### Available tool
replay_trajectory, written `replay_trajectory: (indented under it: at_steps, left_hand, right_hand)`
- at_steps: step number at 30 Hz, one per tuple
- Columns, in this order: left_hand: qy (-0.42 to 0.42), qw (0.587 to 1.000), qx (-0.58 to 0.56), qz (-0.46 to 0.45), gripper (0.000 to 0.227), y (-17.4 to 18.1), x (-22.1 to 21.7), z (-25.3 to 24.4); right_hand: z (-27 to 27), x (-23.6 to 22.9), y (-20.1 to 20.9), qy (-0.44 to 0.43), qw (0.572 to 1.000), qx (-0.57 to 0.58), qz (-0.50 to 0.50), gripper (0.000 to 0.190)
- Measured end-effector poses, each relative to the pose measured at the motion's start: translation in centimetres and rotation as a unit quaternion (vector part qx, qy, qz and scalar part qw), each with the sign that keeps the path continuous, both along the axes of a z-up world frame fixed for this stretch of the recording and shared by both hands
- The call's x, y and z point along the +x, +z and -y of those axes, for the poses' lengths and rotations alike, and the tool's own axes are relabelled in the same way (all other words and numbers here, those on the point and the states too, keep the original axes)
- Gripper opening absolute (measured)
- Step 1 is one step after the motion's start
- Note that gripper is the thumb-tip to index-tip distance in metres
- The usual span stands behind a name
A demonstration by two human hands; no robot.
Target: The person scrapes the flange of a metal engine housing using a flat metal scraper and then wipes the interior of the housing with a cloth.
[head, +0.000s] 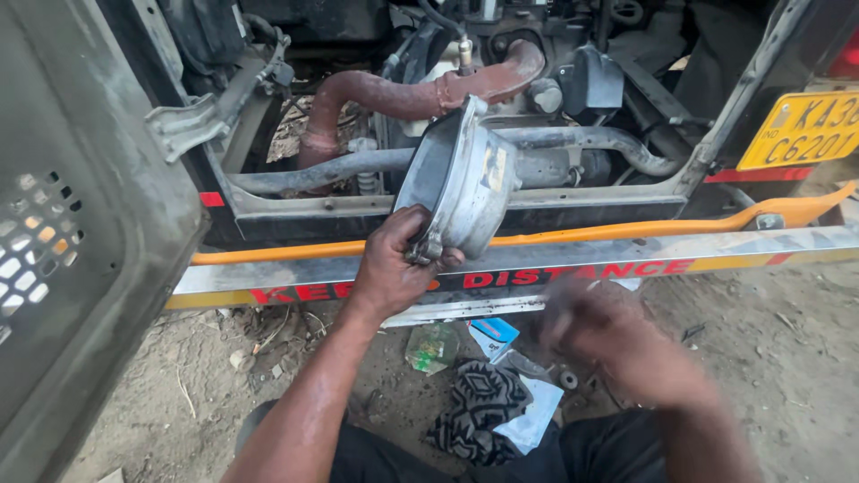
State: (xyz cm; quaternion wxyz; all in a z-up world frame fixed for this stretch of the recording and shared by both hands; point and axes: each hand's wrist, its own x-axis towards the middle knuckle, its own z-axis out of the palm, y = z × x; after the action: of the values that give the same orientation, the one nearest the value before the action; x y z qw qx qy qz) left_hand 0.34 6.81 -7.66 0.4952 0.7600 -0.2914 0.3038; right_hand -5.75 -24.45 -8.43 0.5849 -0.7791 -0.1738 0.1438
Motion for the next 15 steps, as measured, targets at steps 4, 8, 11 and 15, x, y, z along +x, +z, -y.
replay_trajectory:
  at_steps: [4, 8, 11, 15]
  left_hand:
    - [0.001, 1.000, 0.011, 0.012, 0.041, 0.1, -0.2, 0.0]
    - [-0.012, 1.000, 0.000, 0.012, 0.039, 0.6, -0.4, 0.1]
    - [-0.005, 1.000, -0.002, 0.001, 0.043, 0.3, -0.6, -0.2]
    - [0.006, 0.999, 0.021, 0.031, 0.047, 0.2, -0.1, -0.2]
  right_hand:
    - [-3.9, 1.5, 6.6, -0.233, 0.938, 0.158, 0.202, 0.036]
    - [-8.8, 0.9, 8.3, -0.234, 0.934, -0.012, 0.268, 0.047]
    - [-10.0, 0.6, 9.1, -0.238, 0.914, -0.019, 0.329, 0.047]
    - [-8.7, 1.9, 11.0, -0.180, 0.941, 0.265, 0.110, 0.045]
